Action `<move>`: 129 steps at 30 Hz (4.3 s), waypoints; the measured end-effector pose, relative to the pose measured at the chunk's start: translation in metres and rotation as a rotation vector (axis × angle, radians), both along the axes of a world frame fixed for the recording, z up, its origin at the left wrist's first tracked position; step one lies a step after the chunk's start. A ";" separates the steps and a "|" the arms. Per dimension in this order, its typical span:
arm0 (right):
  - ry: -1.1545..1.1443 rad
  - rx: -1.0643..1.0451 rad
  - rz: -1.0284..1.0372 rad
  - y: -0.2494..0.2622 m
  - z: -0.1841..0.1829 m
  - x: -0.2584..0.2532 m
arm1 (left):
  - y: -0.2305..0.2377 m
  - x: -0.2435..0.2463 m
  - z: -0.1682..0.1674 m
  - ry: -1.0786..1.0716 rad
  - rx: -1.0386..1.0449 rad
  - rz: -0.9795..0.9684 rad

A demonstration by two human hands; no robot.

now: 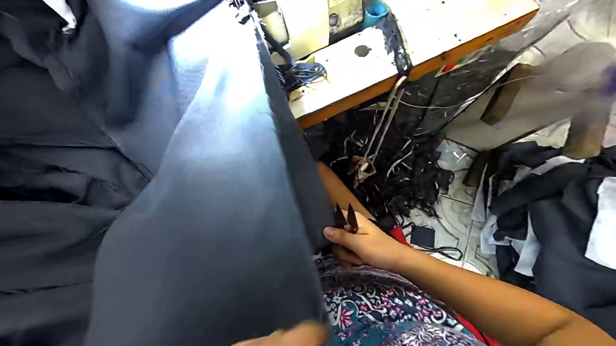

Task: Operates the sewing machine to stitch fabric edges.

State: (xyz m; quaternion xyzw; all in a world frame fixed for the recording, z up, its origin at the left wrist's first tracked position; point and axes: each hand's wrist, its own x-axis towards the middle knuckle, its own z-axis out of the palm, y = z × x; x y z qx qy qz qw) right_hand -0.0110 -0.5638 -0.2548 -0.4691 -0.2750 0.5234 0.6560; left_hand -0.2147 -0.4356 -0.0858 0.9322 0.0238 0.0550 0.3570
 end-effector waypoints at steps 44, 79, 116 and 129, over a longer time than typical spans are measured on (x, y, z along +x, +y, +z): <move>-0.157 -0.069 -0.328 0.156 0.060 0.134 | 0.368 0.388 -0.009 0.508 0.598 0.320; -0.168 -0.066 -0.238 -0.022 0.006 -0.010 | -0.020 0.059 -0.135 -0.300 0.396 0.001; -0.201 -0.071 -0.364 0.156 0.062 0.135 | 0.162 0.248 -0.036 -0.276 0.787 0.277; -0.801 -0.196 -0.281 0.155 0.084 0.161 | 0.259 0.308 -0.011 0.016 0.475 0.078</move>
